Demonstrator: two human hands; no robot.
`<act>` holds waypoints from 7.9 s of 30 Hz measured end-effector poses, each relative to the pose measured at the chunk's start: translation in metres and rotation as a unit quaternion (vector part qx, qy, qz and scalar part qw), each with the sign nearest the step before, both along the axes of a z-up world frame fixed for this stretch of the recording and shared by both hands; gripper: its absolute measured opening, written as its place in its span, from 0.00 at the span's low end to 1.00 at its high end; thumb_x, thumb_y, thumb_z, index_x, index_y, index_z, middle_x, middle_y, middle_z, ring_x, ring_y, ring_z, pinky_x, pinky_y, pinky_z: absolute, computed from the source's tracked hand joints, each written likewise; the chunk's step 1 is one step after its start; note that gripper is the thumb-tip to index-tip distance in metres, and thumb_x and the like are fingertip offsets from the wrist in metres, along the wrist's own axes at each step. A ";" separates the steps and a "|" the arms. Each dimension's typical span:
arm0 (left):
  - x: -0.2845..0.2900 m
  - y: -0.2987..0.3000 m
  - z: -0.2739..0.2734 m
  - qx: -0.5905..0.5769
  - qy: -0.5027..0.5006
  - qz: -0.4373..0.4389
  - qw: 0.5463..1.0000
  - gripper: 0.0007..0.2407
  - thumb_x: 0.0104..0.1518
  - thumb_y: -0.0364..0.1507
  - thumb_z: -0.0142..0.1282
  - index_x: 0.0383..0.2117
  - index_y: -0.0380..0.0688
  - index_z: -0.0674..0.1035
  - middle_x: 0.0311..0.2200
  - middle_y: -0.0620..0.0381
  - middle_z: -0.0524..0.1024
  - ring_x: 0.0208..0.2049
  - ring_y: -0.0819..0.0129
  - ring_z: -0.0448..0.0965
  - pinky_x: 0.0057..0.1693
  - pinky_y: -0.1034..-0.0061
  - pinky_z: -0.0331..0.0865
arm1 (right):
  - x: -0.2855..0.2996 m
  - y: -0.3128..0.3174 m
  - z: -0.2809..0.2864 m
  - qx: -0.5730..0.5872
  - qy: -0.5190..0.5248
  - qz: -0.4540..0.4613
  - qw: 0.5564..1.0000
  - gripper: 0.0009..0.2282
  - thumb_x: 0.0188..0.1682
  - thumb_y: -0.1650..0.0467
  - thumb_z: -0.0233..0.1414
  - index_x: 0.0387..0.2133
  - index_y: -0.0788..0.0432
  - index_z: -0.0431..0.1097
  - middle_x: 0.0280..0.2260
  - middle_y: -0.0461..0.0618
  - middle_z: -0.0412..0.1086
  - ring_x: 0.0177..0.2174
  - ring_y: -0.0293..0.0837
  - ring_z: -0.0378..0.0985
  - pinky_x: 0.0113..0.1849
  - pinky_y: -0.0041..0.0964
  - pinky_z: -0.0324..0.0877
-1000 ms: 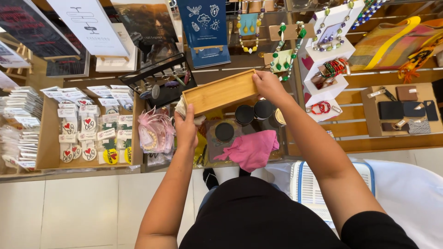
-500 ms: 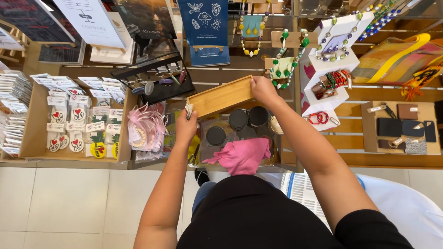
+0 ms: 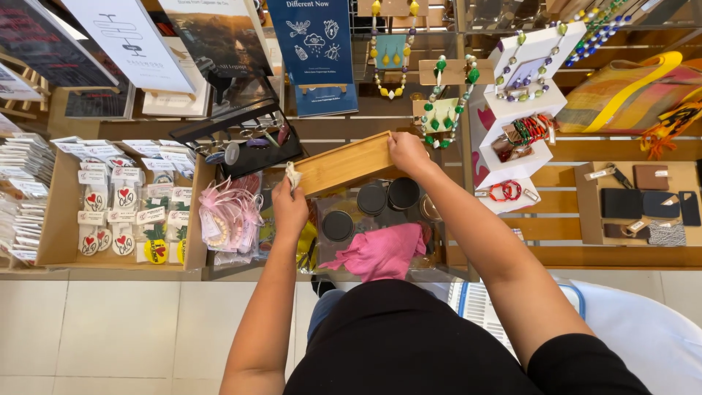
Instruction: Wiping down small jars and organizing souvenir items on a display shelf.
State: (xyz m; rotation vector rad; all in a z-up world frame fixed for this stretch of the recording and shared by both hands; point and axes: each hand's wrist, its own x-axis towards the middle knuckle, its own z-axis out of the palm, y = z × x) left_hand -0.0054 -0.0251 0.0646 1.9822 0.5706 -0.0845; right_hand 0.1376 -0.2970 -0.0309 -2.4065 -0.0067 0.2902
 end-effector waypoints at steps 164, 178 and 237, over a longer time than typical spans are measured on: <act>-0.039 -0.032 -0.004 -0.604 -0.046 -0.004 0.795 0.10 0.61 0.21 0.52 0.47 0.50 0.75 0.44 0.52 0.80 0.42 0.58 0.84 0.44 0.59 0.83 | -0.201 0.068 0.140 0.529 -0.140 -0.108 0.830 0.35 0.35 0.84 0.67 0.58 0.63 0.59 0.54 0.55 0.64 0.54 0.45 0.72 0.54 0.37 0.72; -0.008 -0.066 -0.006 -0.468 -0.071 -0.058 0.879 0.12 0.61 0.23 0.54 0.50 0.48 0.72 0.45 0.55 0.76 0.43 0.61 0.82 0.46 0.60 0.82 | -0.130 0.010 0.134 0.282 -0.072 0.024 0.956 0.42 0.32 0.64 0.75 0.64 0.50 0.64 0.54 0.58 0.61 0.54 0.53 0.67 0.51 0.50 0.69; -0.003 0.022 -0.044 -0.378 -0.094 0.018 0.921 0.16 0.60 0.21 0.55 0.54 0.48 0.75 0.48 0.54 0.76 0.47 0.65 0.79 0.49 0.62 0.80 | -0.162 0.027 0.079 0.016 0.013 0.149 0.989 0.41 0.40 0.71 0.62 0.69 0.60 0.49 0.62 0.67 0.57 0.64 0.63 0.58 0.64 0.53 0.52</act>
